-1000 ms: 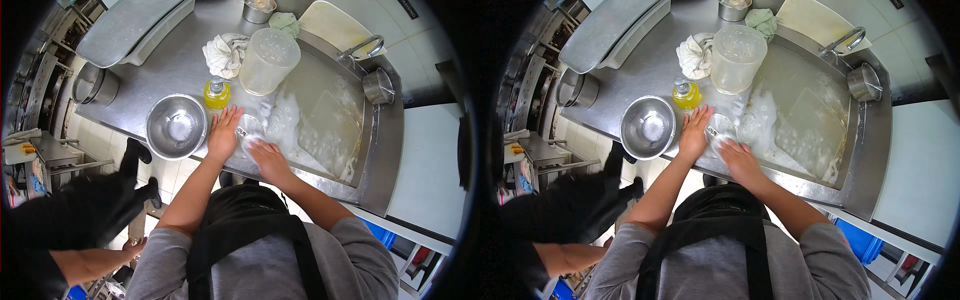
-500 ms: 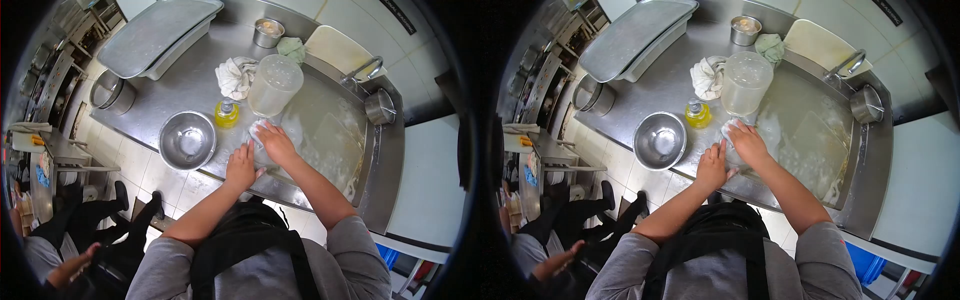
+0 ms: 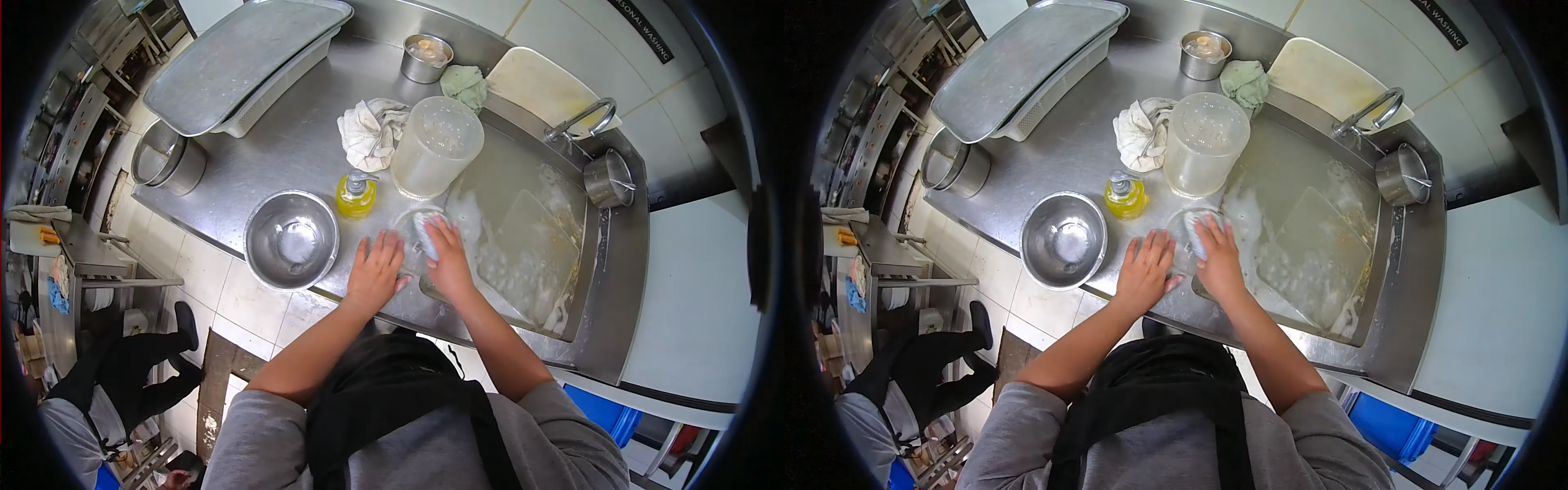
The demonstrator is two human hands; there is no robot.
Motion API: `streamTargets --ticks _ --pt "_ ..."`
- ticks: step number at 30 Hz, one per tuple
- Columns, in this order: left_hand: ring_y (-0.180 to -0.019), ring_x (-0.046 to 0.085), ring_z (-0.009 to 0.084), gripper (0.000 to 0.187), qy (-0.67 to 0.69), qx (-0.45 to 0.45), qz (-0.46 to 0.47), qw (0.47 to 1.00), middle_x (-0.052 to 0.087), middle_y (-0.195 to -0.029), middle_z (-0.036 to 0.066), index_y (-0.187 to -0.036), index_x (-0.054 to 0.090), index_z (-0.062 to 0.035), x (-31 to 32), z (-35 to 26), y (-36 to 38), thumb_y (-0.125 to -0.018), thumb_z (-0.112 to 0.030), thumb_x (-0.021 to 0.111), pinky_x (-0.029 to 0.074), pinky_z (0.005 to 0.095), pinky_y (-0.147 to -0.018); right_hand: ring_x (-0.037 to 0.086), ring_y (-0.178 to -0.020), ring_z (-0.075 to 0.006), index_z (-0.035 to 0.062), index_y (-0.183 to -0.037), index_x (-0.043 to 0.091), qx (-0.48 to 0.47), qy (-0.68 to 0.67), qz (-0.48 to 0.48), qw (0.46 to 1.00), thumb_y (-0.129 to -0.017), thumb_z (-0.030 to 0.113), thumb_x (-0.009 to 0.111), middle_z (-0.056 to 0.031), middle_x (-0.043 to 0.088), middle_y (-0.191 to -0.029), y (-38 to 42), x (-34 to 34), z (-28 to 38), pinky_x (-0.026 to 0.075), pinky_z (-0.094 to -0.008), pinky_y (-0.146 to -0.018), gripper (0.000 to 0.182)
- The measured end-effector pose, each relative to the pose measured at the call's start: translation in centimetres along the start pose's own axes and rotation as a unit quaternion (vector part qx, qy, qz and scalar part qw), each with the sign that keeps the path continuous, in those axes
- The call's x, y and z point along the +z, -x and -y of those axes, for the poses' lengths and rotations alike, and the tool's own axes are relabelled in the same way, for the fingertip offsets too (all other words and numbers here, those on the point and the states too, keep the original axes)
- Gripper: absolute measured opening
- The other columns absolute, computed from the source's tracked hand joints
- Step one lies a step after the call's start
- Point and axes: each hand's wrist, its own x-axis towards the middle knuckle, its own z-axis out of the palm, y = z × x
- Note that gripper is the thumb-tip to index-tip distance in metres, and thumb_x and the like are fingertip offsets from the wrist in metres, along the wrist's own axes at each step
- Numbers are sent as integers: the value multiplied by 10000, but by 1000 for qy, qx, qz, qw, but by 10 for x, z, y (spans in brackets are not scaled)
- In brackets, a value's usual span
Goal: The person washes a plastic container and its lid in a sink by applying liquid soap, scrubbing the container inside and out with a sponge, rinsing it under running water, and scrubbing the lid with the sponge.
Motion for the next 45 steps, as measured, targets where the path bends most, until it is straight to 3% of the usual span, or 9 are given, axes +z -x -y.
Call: streamTargets --ticks 4,8,11,16,19,22,25,29,45 --pt "-1269 437 301 694 14 -3 -22 1000 459 -1362 142 -1266 485 -43 7 12 8 -746 -445 708 298 523 -1084 396 -1304 -369 74 -1314 498 -79 -130 -7 988 -658 -65 660 -143 447 -1401 -24 12 -1 319 -477 -1103 689" --pt "-1283 407 297 696 66 -17 7 998 495 -1236 136 -1218 509 -17 -8 21 -15 -731 -478 695 274 485 -1109 370 -1346 -339 51 -1297 509 0 -100 -41 994 -673 -72 617 -142 450 -1409 -33 -9 -3 341 -451 -1082 645" --pt "-1290 397 299 668 84 -30 5 996 498 -1191 132 -1271 474 -3 -3 20 -28 -794 -431 663 259 487 -1116 384 -1342 -347 25 -1277 524 -62 157 97 981 -698 83 726 -136 484 -1382 -13 -25 12 384 -434 -1044 616" --pt "-1371 318 295 569 195 -112 -43 973 373 -1442 140 -1426 352 -47 26 12 -42 -914 -215 532 222 459 -1142 410 -1328 -335 26 -1232 559 -47 97 104 989 -733 165 720 -133 512 -1357 17 -12 9 387 -443 -1039 543" --pt "-1390 295 287 544 178 -97 -27 979 310 -1507 120 -1436 366 -99 24 12 -42 -918 -191 508 216 444 -1148 456 -1287 -293 49 -1220 575 -97 170 98 976 -790 155 644 -99 547 -1318 -4 -6 -3 415 -452 -979 449" --pt "-1381 312 283 531 173 -108 -38 978 343 -1489 92 -1432 383 -133 23 11 -42 -917 -185 503 221 448 -1143 479 -1262 -257 78 -1187 609 -81 187 52 978 -796 119 609 -62 574 -1292 -7 -3 7 407 -465 -948 393" --pt "-1359 341 298 561 146 -107 -52 982 376 -1460 94 -1438 377 -153 24 11 -42 -898 -167 524 251 458 -1127 495 -1221 -216 83 -1142 633 -70 182 118 974 -790 95 578 -62 583 -1281 36 -6 22 386 -475 -918 357" --pt "-1361 343 291 550 158 -103 -52 981 388 -1454 82 -1435 384 -160 23 10 -40 -901 -168 515 252 458 -1126 514 -1163 -206 51 -1114 627 -66 216 93 970 -803 132 561 -58 579 -1275 -29 -7 17 384 -482 -891 328" --pt "-1385 321 252 578 163 -125 -47 978 375 -1476 63 -1443 378 -179 27 13 -42 -876 -157 484 200 439 -1149 530 -1095 -207 46 -1092 625 -89 256 109 956 -805 86 533 -58 588 -1252 24 -18 16 401 -420 -833 304"
